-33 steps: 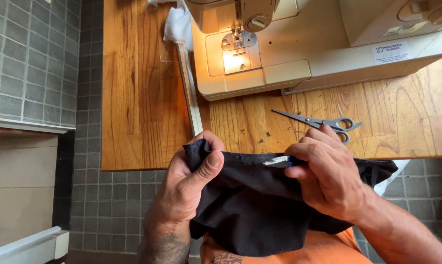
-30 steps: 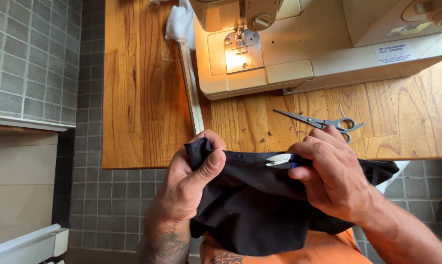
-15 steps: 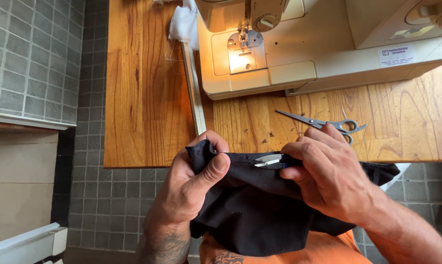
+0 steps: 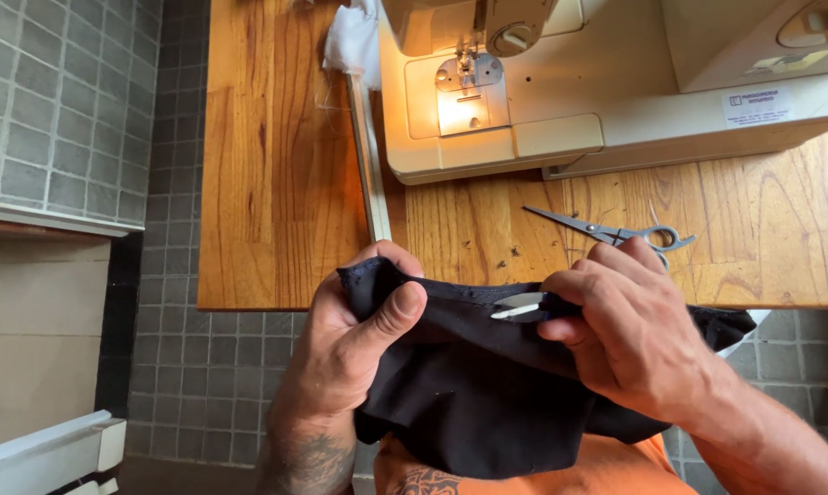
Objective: Using thread snips to carefully remove stitches and separate fabric pieces at a seam.
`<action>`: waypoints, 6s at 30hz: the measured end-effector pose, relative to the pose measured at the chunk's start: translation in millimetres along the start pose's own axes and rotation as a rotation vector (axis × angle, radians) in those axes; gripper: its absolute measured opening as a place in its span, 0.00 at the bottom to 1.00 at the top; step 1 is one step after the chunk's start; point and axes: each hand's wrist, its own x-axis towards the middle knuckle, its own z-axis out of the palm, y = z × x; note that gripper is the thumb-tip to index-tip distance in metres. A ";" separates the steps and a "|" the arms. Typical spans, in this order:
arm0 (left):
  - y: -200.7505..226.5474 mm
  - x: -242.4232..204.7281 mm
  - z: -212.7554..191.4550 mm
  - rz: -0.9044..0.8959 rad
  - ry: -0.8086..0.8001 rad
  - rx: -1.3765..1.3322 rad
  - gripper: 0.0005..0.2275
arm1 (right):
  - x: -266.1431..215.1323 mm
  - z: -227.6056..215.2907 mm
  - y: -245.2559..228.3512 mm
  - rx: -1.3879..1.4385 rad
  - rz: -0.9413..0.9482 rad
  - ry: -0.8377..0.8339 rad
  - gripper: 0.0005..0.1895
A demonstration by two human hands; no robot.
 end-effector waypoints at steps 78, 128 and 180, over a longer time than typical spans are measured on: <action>84.9 41.4 -15.8 0.460 -0.191 1.030 0.14 | -80.1 -70.3 89.7 0.955 0.630 0.259 0.12; -1.8 21.3 13.6 0.016 -0.138 0.021 0.16 | -12.9 -2.9 24.9 -0.032 -0.042 0.058 0.23; 31.9 11.6 18.1 0.036 -0.039 0.017 0.24 | 26.4 6.9 7.0 -0.093 -0.088 0.110 0.13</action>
